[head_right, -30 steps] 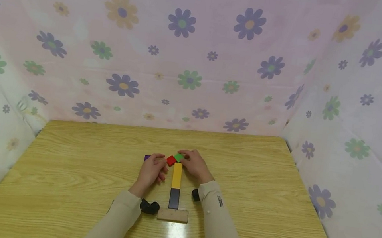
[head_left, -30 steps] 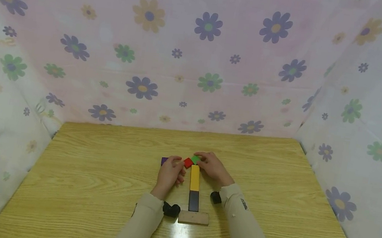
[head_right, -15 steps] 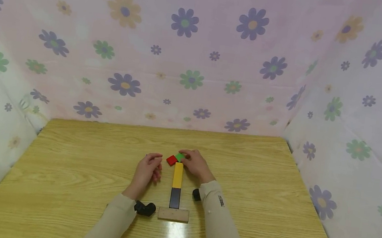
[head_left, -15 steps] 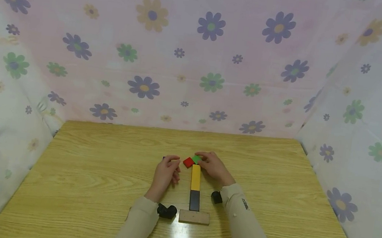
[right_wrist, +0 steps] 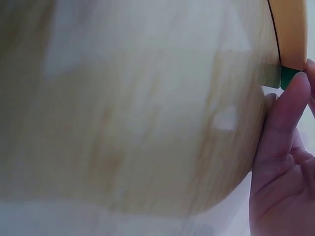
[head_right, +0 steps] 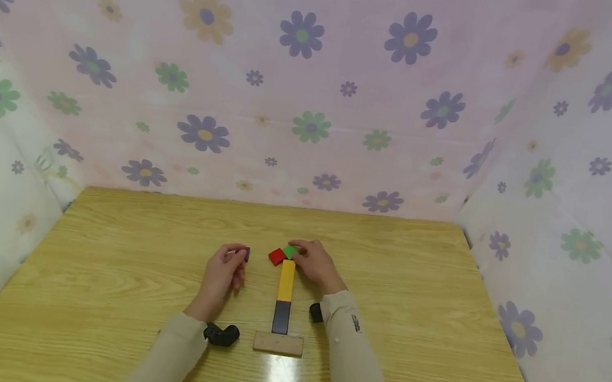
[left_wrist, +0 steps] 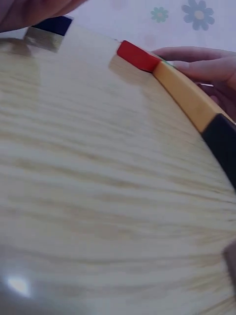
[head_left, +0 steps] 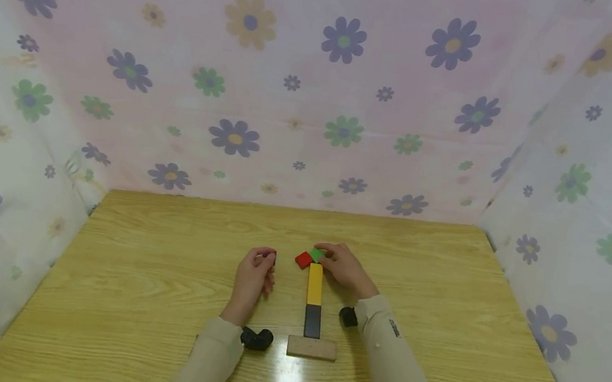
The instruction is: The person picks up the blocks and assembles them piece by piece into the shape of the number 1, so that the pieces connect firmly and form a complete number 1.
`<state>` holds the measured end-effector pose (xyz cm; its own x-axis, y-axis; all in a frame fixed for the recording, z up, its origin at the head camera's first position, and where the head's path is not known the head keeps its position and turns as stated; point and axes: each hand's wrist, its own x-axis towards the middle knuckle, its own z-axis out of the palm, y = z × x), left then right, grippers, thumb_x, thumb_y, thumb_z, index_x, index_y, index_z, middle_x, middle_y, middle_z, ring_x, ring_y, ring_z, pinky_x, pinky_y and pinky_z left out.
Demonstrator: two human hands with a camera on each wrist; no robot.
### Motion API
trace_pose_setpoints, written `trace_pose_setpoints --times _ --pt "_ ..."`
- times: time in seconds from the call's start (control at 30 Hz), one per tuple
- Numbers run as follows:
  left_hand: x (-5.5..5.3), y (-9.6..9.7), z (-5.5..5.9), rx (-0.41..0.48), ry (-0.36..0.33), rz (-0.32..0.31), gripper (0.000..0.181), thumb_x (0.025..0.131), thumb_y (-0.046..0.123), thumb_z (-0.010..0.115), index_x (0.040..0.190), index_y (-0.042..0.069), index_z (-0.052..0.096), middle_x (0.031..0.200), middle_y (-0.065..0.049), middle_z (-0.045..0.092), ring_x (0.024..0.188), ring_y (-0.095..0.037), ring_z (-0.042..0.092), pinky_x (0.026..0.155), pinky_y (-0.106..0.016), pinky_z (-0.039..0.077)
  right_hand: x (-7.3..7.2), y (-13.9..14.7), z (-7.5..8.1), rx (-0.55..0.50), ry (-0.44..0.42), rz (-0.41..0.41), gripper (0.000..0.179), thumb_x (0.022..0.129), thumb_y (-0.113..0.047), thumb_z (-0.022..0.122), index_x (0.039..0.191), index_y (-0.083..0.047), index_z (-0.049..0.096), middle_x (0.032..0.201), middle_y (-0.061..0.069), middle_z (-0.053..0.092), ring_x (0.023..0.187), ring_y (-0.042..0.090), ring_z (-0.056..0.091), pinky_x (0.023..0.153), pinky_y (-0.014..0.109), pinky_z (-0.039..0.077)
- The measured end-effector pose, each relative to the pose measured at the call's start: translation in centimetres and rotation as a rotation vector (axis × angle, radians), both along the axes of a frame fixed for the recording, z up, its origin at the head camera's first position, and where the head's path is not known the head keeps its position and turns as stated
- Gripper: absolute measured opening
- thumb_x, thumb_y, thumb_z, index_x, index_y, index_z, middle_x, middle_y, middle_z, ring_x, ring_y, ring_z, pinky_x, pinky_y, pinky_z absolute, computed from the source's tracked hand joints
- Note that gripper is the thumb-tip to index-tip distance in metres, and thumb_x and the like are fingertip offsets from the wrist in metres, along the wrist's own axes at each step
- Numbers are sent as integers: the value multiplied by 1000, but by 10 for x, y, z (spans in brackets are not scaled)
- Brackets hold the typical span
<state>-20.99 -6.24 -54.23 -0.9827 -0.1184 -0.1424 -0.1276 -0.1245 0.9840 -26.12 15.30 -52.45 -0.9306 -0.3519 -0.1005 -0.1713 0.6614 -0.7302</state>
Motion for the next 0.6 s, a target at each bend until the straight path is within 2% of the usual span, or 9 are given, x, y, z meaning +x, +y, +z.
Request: trace_pose_setpoints --times 0.13,0.33,0.47,0.6 --pt "1 -8 0 -46 3 44 26 88 24 56 109 10 53 69 -16 52 40 -14 42 35 -25 35 0 1 0 -15 2 7 34 92 -16 48 126 -13 50 106 10 46 90 21 49 73 36 41" --pt "-1 -15 -1 -165 -31 -58 44 89 25 54 128 15 39 60 -9 50 38 -15 39 33 -26 34 2 0 1 -15 -12 -8 34 92 -15 49 126 -14 51 105 10 46 88 21 48 72 35 41" --pt "-4 -17 1 -218 -76 -98 50 88 25 54 133 17 33 61 -10 51 38 -16 40 35 -26 35 1 0 0 -11 -10 6 35 92 -15 49 126 -14 51 106 9 46 89 20 49 72 35 41" --pt "-8 -17 4 -276 -100 -132 51 87 25 56 133 17 34 65 -11 55 37 -14 43 35 -25 36 -1 1 0 0 13 41 35 92 -16 49 127 -13 50 108 9 45 88 19 48 71 33 41"
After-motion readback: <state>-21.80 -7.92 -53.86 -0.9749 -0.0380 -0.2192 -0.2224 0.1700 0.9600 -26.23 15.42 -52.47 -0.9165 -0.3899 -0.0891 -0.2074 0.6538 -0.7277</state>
